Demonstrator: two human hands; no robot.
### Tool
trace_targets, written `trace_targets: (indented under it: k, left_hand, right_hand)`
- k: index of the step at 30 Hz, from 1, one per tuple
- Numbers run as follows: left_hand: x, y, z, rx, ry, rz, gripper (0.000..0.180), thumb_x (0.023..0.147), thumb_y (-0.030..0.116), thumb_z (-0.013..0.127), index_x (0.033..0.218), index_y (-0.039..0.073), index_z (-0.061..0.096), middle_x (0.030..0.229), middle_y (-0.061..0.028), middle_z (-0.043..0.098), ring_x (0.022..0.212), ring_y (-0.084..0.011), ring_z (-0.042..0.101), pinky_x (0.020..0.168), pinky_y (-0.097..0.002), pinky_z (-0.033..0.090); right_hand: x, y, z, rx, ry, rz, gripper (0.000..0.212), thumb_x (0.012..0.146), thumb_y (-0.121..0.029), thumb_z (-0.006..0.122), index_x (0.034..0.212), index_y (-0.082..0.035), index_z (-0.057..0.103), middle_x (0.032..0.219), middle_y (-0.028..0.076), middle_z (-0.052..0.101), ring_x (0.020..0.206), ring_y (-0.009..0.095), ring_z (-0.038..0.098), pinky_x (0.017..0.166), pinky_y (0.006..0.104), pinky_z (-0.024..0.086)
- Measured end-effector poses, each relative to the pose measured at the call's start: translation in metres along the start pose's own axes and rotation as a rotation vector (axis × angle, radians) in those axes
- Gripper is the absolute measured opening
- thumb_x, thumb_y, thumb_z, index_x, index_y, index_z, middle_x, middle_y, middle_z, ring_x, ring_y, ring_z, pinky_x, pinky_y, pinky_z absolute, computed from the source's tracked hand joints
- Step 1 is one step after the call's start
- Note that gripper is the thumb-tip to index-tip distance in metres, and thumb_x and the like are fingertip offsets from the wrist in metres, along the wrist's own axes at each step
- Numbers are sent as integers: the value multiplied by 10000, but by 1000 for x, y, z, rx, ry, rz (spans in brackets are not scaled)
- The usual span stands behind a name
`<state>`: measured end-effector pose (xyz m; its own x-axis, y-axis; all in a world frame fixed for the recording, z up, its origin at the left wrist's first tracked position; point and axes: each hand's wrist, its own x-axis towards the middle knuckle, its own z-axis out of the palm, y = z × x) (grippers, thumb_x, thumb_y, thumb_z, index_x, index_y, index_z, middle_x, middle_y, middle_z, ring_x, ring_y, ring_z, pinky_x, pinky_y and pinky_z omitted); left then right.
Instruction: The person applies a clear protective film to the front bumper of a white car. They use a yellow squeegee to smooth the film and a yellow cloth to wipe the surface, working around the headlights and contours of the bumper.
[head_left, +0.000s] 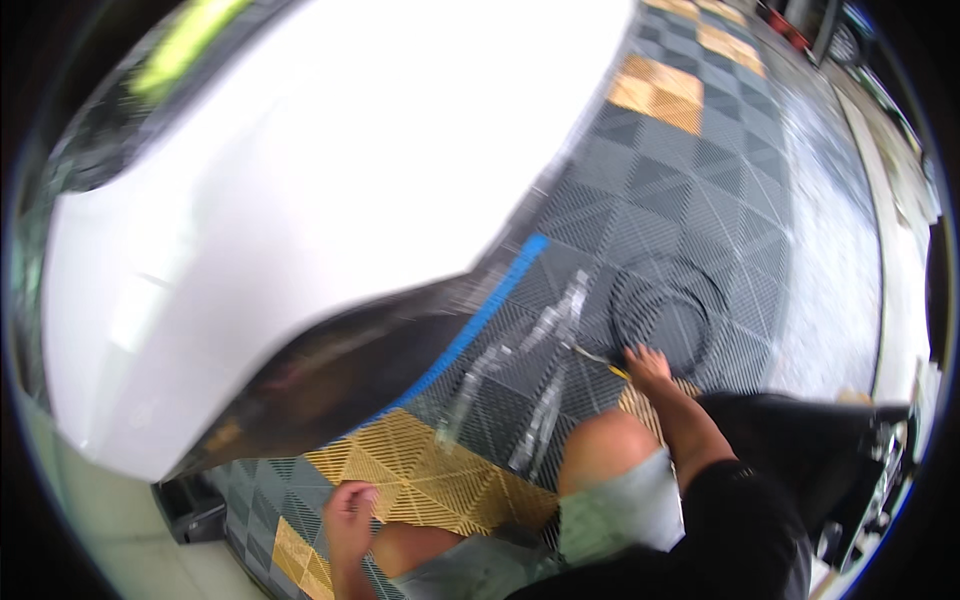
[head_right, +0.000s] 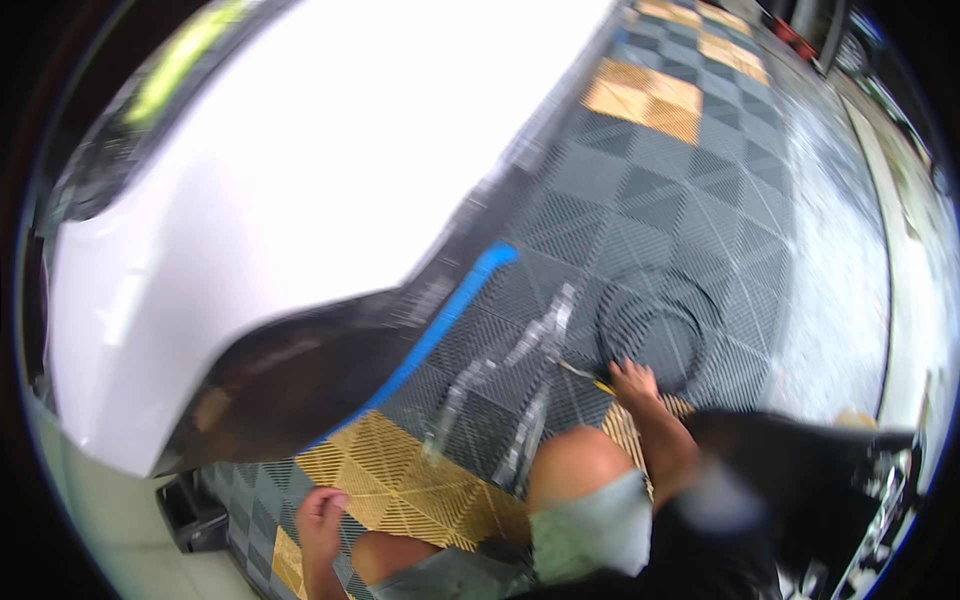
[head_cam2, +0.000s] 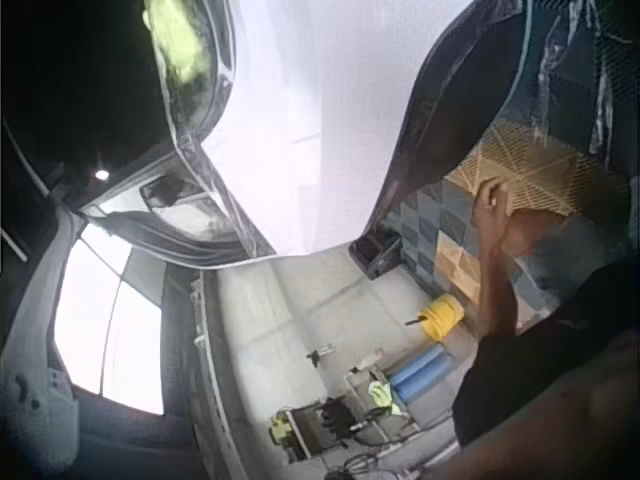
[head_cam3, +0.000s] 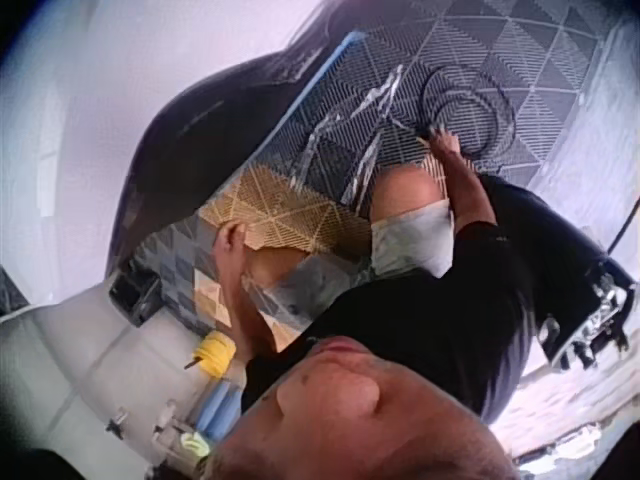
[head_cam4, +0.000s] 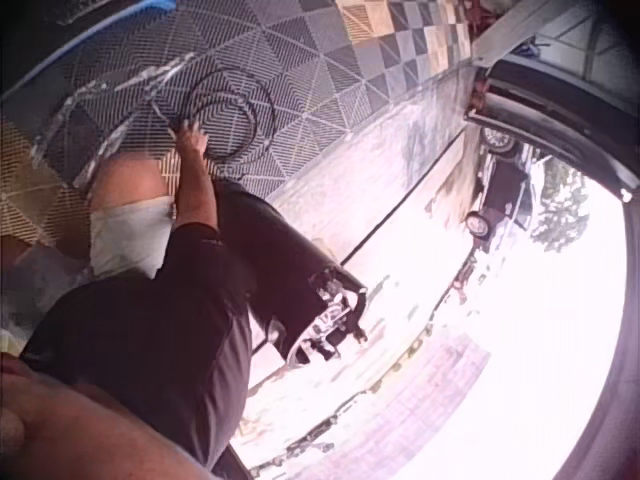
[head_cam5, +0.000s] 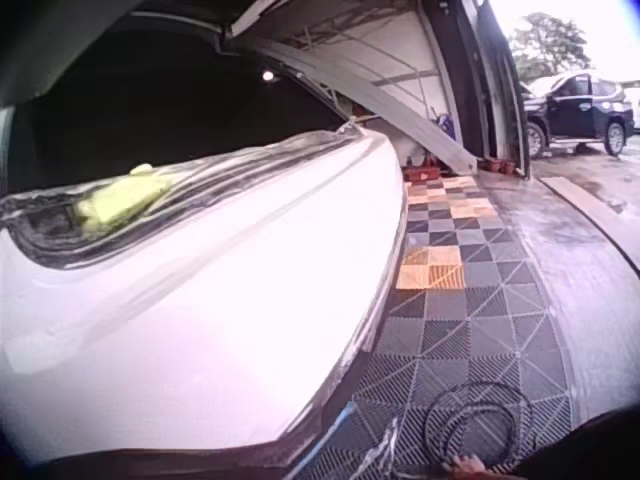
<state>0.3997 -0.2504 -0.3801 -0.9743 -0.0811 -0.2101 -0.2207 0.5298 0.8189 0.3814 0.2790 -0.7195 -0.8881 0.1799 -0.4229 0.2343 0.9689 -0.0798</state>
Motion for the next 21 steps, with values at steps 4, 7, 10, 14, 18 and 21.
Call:
trace_targets:
  k: [4,7,10,14,18,21]
  left_hand:
    - [-11,168,-51,165,-338,178,170,874,99,686,1015,5,677,990,-128,685,906,-217,670,810,-315,520]
    - [-18,294,-87,85,-383,342,194,853,64,678,1033,-6,679,1045,-148,675,965,-264,660,851,-332,514]
    - [37,419,-126,269,-141,716,277,837,48,667,1104,-27,654,1163,-176,633,1025,-328,642,893,-357,505]
    - [139,498,-168,992,-22,645,604,874,199,670,1397,-1,443,1369,-183,503,1239,-360,497,1043,-425,421]
    - [191,502,-158,1102,-440,198,509,842,236,697,1271,8,547,1178,-200,643,1107,-377,612,947,-441,494]
    - [202,471,-142,985,-472,206,171,844,161,598,889,25,690,940,-201,702,947,-374,668,849,-463,529]
  right_hand:
    - [-30,-52,-103,205,-126,96,665,849,-214,575,1471,-141,352,1321,205,511,1193,368,562,973,465,472]
    - [-80,-83,-204,255,-254,140,889,799,-298,681,1549,-206,214,1302,277,510,1166,416,582,960,476,499]
    - [-150,-84,-313,370,-241,50,927,773,-299,719,1547,-184,221,1281,250,550,1183,408,563,983,444,488]
    - [-229,-117,-464,538,-335,-241,891,792,-200,698,1544,-169,222,1268,268,567,1177,414,567,1010,427,461]
    - [-283,-135,-604,627,-321,-366,893,795,-113,661,1556,-164,197,1326,261,542,1190,397,566,1031,412,441]
    - [-296,-143,-699,670,-398,-384,942,778,-130,672,1569,-134,163,1372,244,528,1180,336,588,1041,369,420]
